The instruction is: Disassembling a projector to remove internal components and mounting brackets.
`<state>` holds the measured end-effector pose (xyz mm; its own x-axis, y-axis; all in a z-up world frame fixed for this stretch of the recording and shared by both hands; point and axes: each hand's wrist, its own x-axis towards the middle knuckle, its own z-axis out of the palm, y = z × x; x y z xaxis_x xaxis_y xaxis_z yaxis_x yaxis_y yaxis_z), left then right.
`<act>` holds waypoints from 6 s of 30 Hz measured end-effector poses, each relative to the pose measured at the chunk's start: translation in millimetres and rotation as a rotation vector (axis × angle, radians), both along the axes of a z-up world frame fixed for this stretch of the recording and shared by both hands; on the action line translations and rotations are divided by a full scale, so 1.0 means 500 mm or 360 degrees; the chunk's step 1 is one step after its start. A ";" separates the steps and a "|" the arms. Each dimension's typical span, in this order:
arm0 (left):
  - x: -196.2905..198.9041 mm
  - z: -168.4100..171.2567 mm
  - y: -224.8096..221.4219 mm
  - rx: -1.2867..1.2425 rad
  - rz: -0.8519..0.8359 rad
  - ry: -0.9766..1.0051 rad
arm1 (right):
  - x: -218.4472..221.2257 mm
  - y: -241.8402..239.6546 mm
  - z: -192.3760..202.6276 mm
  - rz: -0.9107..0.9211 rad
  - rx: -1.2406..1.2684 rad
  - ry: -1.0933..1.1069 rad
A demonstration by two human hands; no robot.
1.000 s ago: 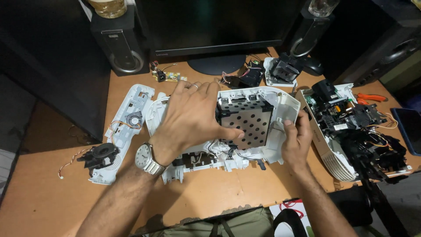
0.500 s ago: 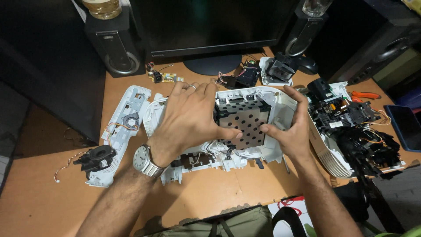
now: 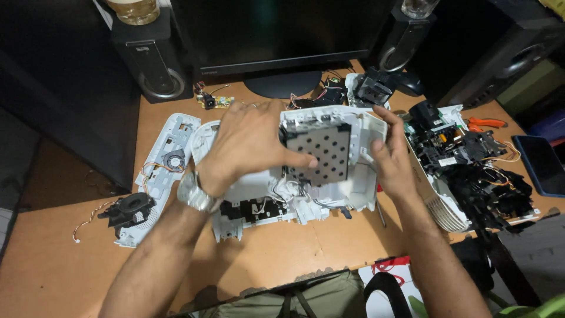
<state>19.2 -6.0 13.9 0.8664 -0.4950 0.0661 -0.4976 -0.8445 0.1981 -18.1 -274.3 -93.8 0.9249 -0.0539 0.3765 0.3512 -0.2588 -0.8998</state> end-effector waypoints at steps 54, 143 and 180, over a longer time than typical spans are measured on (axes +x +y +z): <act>0.056 -0.187 0.105 -0.0837 -0.0006 -0.0004 | -0.046 -0.085 -0.047 -0.0682 -0.0968 0.0504; -0.017 -0.295 0.116 -0.1355 0.0210 -0.0122 | 0.040 0.269 0.030 0.0312 -0.0391 -0.0492; -0.048 -0.261 0.113 -0.1192 -0.0147 -0.0411 | 0.009 0.180 0.046 0.0260 -0.0698 -0.0538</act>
<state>-4.7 50.6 -116.7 0.7357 -0.3088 0.6028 -0.6669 -0.4855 0.5653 -13.7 -184.3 -70.9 0.7326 0.3073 0.6073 0.6672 -0.5004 -0.5517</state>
